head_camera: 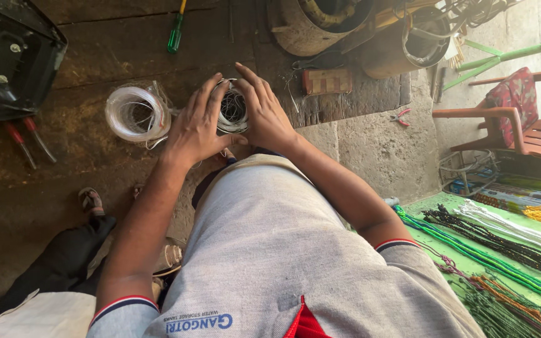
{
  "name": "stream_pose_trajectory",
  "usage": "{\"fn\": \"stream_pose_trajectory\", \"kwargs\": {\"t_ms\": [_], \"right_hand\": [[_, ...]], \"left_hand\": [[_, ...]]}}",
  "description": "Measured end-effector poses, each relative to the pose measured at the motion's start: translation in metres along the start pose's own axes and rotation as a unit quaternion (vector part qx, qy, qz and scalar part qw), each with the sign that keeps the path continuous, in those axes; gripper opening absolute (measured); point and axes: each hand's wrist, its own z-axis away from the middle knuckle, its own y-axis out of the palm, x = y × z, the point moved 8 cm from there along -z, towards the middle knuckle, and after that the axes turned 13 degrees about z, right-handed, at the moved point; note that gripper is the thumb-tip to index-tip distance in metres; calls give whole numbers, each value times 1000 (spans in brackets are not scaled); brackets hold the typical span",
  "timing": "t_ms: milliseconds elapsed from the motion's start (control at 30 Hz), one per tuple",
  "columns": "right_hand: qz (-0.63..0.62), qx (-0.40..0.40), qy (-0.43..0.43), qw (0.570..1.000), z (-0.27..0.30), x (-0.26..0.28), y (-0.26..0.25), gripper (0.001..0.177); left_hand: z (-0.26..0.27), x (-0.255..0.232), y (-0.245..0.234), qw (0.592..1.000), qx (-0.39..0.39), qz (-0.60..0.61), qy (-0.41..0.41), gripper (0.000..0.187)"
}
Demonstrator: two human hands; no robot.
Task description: The person winds white wire around a cylindrical metal core, repeatedly adjusting the coil with both hands. They use a red-handled hammer to tap the coil into place and continue winding and compressing the wire throughout the clip.
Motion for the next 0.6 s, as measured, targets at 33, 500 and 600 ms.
{"fn": "stream_pose_trajectory", "kwargs": {"t_ms": [33,500,600], "right_hand": [[-1,3,3,1000,0,-1,3,106],[-42,-33,-52,997,-1,-11,17,85],[-52,-26,-46,997,3,-5,14,95]], "left_hand": [[1,-1,0,1000,-5,0,-1,118],[-15,16,12,995,-29,97,-18,127],[-7,14,12,992,-37,123,-19,125]]}}
